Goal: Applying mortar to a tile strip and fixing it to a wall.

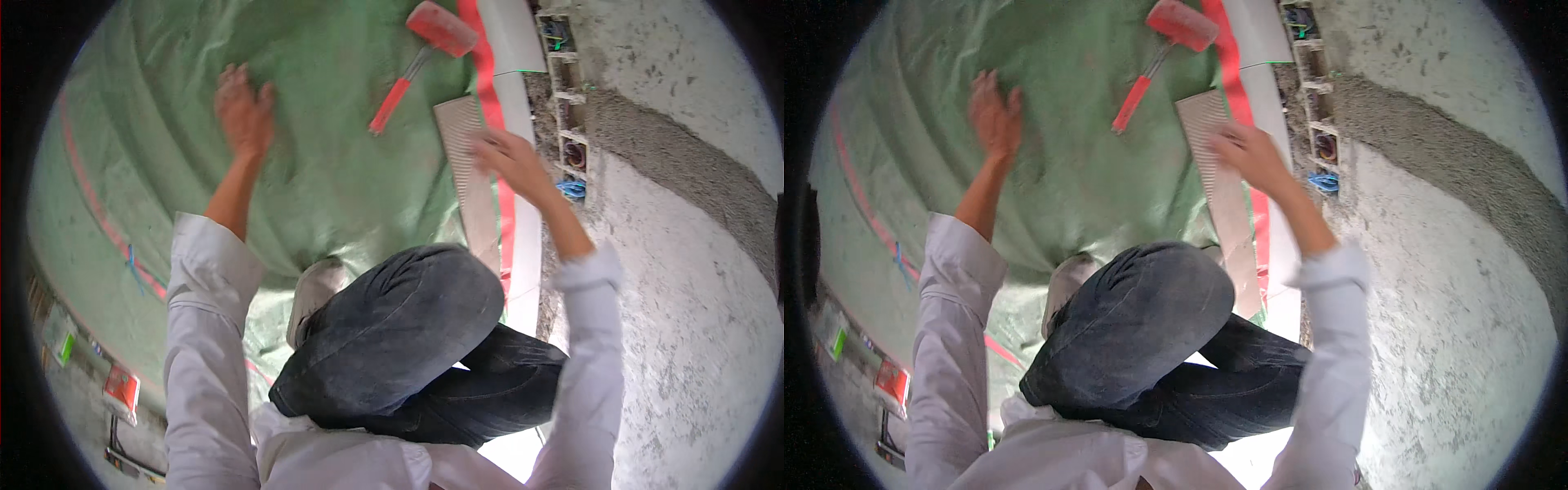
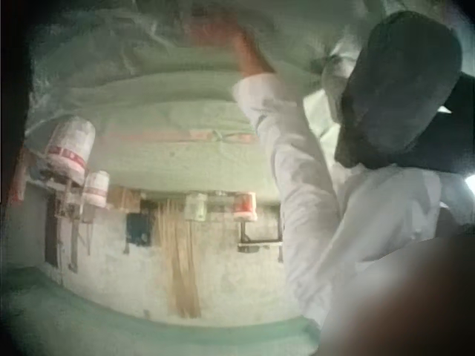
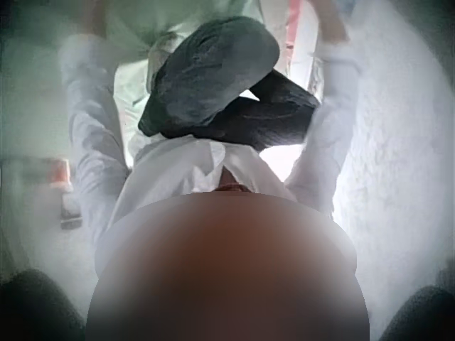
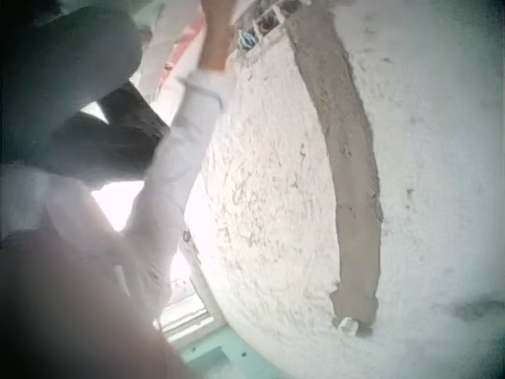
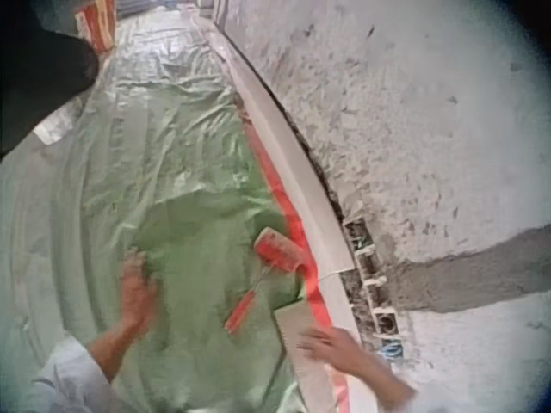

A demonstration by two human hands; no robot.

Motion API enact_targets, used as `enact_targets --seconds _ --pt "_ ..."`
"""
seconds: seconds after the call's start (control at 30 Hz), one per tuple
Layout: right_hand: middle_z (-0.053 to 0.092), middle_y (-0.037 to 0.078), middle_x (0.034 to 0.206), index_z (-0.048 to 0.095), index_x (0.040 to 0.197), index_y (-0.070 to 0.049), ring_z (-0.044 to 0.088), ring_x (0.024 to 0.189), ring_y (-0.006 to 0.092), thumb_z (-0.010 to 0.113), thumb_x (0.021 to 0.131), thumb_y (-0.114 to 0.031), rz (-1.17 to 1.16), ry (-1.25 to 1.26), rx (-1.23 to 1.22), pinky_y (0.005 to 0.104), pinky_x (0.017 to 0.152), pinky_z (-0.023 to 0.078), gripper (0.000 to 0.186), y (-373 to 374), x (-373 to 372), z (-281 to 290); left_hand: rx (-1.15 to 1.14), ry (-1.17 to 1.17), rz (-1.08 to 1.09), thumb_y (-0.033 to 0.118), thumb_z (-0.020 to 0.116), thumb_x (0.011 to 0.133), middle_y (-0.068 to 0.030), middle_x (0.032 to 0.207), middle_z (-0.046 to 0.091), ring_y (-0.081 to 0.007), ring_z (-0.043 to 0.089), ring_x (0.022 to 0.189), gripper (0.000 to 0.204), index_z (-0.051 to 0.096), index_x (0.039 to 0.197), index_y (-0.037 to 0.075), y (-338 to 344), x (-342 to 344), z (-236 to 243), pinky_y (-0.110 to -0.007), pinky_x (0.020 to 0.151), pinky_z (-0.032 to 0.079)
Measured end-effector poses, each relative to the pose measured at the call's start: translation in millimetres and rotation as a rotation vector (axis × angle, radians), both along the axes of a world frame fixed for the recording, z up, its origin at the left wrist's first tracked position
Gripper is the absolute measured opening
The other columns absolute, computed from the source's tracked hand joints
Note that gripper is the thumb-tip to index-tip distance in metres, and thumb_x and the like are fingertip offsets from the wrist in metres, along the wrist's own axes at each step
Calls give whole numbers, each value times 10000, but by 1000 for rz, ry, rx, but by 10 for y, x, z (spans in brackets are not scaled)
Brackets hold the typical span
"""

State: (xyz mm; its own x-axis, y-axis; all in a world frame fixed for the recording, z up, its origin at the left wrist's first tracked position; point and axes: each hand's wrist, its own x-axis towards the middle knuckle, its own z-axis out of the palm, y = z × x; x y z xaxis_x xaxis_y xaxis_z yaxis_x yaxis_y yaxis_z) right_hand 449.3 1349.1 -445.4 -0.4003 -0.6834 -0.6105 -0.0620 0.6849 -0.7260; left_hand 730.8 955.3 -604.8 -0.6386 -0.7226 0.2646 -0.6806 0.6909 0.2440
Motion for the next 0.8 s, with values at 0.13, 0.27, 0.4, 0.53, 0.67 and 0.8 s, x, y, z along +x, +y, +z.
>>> enact_targets --seconds 0.13,0.27,0.4,0.53,0.67,0.8 --pt "738 154 1036 579 1420 79 751 845 174 779 986 -335 -295 90 61 340 666 609 632 -1375 318 -768 1 14 -58 388 602 1056 -78 1705 437 -274 344 1606 624 471 1613 140 -121 10 -64 -485 1322 224" --pt "728 189 946 596 1312 82 762 817 276 785 928 -265 -288 755 290 395 689 610 551 -1626 154 -1183 55 34 -48 377 592 1061 -63 1719 414 -261 339 1610 609 468 1621 175 60 -116 -96 -474 1330 222" --pt "727 218 913 613 1134 68 749 864 367 741 924 -253 -733 106 129 432 780 585 404 -1655 285 -996 34 7 -47 378 583 1065 -53 1726 401 -256 341 1609 597 469 1619 188 -74 119 -78 -466 1331 226" --pt "659 280 813 572 1046 9 681 772 495 706 994 -269 -232 590 114 533 673 503 313 -936 234 -504 22 -2 -44 381 576 1068 -42 1726 404 -251 346 1607 595 458 1625 207 -89 128 -62 -460 1323 237" --pt "654 243 760 571 1015 -21 667 750 505 672 1047 -302 -72 654 13 561 647 495 301 -457 306 18 0 17 -57 385 571 1071 -40 1722 411 -249 354 1603 592 452 1626 217 -123 104 -60 -463 1316 245" --pt "661 250 774 582 1017 -31 669 743 510 646 1064 -311 -40 745 20 585 639 498 291 140 123 -110 15 23 -70 383 568 1073 -46 1721 412 -256 354 1603 592 453 1627 207 -101 67 -51 -468 1315 245"
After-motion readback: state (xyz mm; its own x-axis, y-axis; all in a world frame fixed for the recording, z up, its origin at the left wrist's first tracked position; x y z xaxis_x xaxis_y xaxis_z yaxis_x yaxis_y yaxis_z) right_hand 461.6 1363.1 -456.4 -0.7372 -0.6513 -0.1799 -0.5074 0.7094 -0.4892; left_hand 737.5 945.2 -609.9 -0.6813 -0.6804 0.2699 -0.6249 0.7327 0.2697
